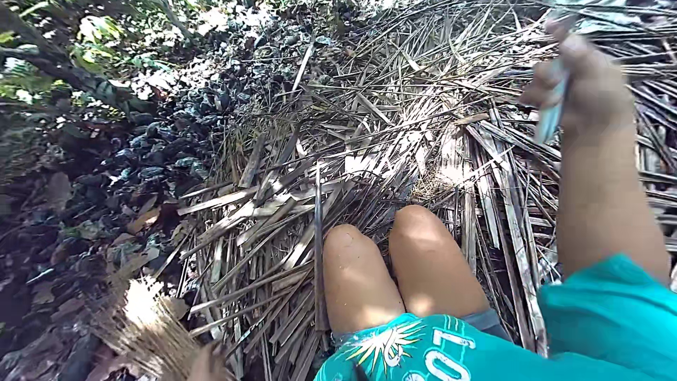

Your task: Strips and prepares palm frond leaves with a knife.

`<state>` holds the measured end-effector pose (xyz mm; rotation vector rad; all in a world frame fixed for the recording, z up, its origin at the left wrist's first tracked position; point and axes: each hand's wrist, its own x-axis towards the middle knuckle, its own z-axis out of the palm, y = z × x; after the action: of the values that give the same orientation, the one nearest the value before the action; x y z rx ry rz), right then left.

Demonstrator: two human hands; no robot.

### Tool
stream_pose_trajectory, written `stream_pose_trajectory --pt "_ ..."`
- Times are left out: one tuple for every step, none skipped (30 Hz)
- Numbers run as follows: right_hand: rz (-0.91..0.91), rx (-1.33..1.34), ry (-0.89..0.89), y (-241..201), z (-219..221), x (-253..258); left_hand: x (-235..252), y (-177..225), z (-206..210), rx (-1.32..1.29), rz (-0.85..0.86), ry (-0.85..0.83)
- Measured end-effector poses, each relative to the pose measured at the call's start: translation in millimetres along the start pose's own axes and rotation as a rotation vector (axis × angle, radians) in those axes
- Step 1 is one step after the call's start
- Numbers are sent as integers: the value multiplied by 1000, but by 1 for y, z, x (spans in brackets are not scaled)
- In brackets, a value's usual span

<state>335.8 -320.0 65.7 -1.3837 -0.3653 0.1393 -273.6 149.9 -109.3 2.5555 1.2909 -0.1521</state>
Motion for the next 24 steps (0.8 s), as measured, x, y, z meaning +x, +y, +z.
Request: stream_pose_trajectory --pt "63 -104 -129 10 35 -21 8 54 3 -162 114 37" --pt "133 -160 -280 23 66 -42 13 105 2 -322 192 33" --pt "207 -188 -447 37 95 -65 13 151 -1 -458 222 -8" --pt "279 -198 -614 49 119 -87 12 192 -7 -602 229 -68" --pt "319 -183 -758 61 141 -104 9 227 -17 -786 225 -167" --pt "337 -157 -879 70 157 -118 7 253 -24 -994 205 -257" --pt "340 -115 -967 77 171 -130 6 271 -29 -1178 184 -357" --pt "336 -62 -1014 82 181 -138 5 283 -34 -1307 168 -449" --pt "328 -5 -1047 86 188 -144 3 292 -38 -1392 163 -518" --pt "328 50 -1079 90 193 -148 1 297 -41 -1450 170 -578" --pt "324 93 -1110 93 196 -151 -2 300 -45 -1497 171 -630" --pt "323 121 -1148 95 199 -153 -4 302 -48 -1535 168 -671" --pt "328 138 -1195 97 200 -155 -6 302 -50 -1565 161 -697" --pt "331 143 -1248 99 201 -156 -7 303 -52 -1583 150 -709" --pt "338 144 -1298 101 202 -157 -8 303 -53 -1586 138 -701" --pt "356 140 -1335 102 203 -158 -9 303 -54 -1564 134 -683" --pt "382 131 -1365 102 204 -158 -10 303 -55 -1528 148 -669" --pt "410 120 -1389 103 203 -157 -11 301 -54 -1470 184 -656" --pt "429 106 -1398 103 203 -157 -11 299 -54 -1401 220 -646" --pt "428 93 -1391 104 203 -158 -12 298 -53 -1334 257 -635" --pt "403 75 -1359 103 203 -161 -12 296 -52 -1268 289 -613" --pt "353 45 -1307 101 202 -163 -14 296 -52 -1222 306 -592" --pt "296 4 -1219 96 199 -162 -14 295 -51 -1201 316 -581" --pt "238 -43 -1093 90 196 -159 -15 295 -52 -1184 326 -581"
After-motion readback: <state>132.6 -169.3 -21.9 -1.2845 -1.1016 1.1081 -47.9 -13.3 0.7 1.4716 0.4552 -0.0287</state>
